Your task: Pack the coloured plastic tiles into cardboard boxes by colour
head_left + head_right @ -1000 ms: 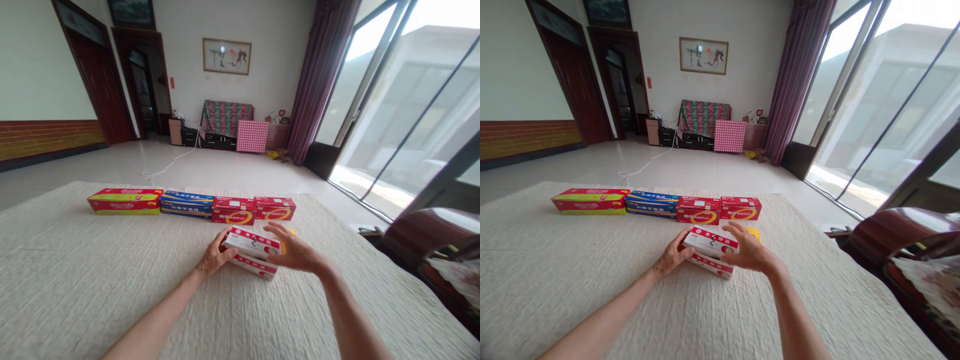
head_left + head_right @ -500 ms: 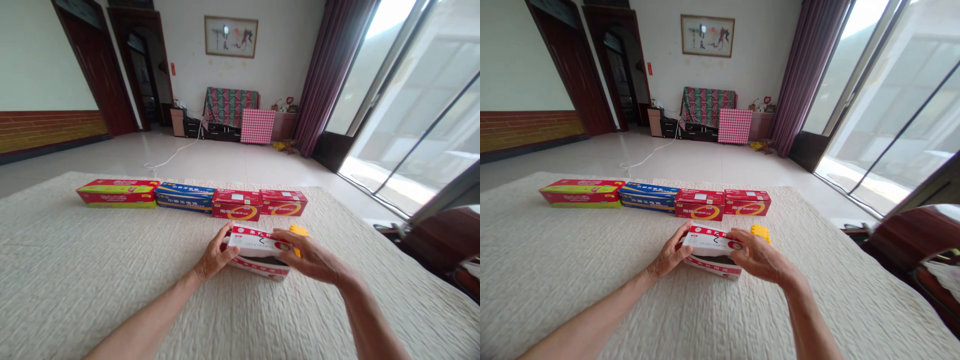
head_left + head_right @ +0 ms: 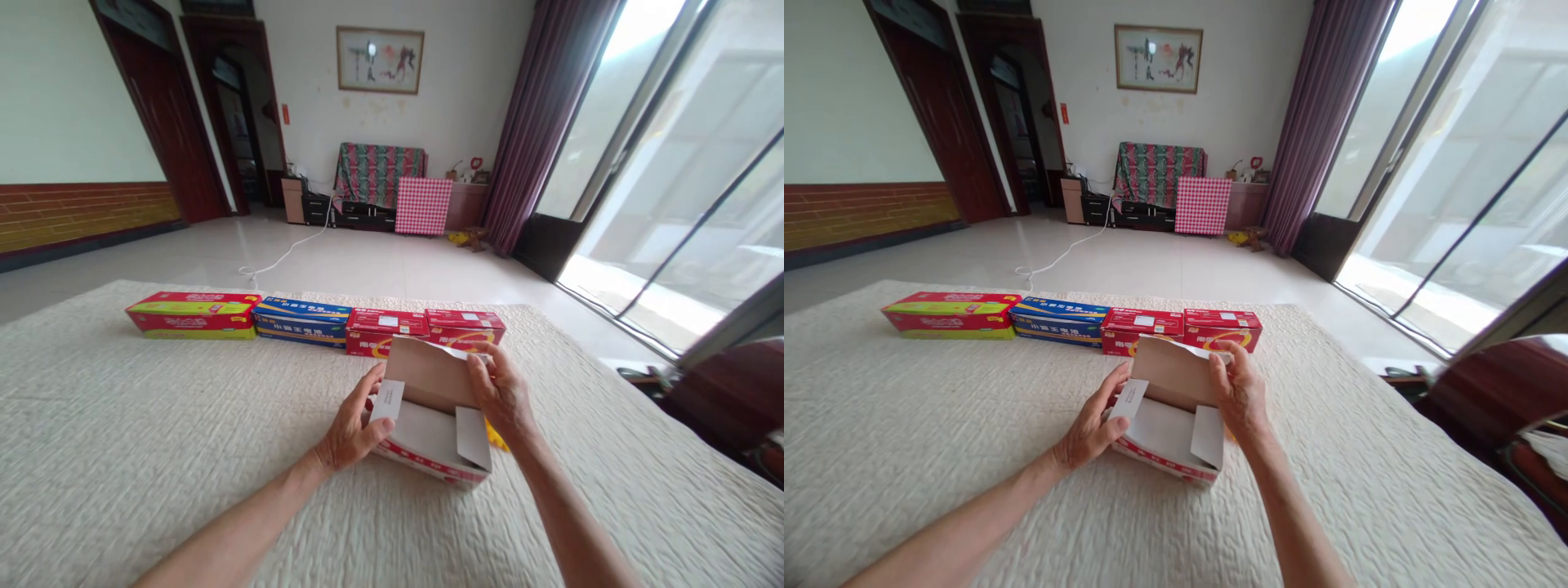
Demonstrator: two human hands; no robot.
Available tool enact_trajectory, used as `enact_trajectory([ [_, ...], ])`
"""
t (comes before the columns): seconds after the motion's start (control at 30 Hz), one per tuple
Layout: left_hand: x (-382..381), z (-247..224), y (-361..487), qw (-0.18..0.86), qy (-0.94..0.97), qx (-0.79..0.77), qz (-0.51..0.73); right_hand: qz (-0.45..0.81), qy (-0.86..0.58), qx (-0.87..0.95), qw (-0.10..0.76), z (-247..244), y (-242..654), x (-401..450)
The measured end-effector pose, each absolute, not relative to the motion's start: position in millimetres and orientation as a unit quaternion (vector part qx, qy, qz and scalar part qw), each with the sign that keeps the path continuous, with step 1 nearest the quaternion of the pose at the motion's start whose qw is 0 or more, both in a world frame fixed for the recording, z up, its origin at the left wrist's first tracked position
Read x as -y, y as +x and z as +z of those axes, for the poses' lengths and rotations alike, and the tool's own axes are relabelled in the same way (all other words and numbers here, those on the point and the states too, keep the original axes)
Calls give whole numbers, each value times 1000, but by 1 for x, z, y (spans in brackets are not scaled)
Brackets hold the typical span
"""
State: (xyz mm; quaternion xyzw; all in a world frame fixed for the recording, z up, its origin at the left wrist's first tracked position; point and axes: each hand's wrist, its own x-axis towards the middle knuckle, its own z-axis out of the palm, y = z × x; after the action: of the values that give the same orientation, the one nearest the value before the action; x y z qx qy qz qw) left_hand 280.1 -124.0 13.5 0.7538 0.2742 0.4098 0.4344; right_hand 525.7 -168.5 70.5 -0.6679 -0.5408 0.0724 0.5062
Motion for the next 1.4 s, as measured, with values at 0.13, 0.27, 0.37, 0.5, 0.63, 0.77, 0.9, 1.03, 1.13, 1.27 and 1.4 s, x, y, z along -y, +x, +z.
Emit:
enact_trajectory([
  [0.13,125,10,280,408,767,-271,415,-25,-696,542,470,65,526,166],
  [0.27,123,13,279,320,800,-249,442,-170,-718,588,331,73,525,172],
  [0.37,123,23,277,234,827,-220,462,-189,-762,581,214,81,519,177],
  [0.5,126,41,276,181,858,-191,441,-100,-790,591,133,89,514,181],
  [0.63,124,49,277,186,861,-175,440,12,-776,619,120,92,511,188],
  [0.77,116,49,275,148,848,-180,477,67,-750,648,112,97,503,199],
  [0.9,111,53,271,104,846,-213,478,114,-735,659,112,103,495,206],
  [1.03,112,57,270,76,847,-250,463,116,-739,646,149,101,490,203],
  [1.13,111,62,270,67,852,-297,425,101,-743,638,172,94,487,199],
  [1.27,112,76,257,73,869,-399,285,90,-721,660,189,84,487,196],
  [1.4,117,91,237,83,897,-418,118,85,-695,683,209,83,493,197],
])
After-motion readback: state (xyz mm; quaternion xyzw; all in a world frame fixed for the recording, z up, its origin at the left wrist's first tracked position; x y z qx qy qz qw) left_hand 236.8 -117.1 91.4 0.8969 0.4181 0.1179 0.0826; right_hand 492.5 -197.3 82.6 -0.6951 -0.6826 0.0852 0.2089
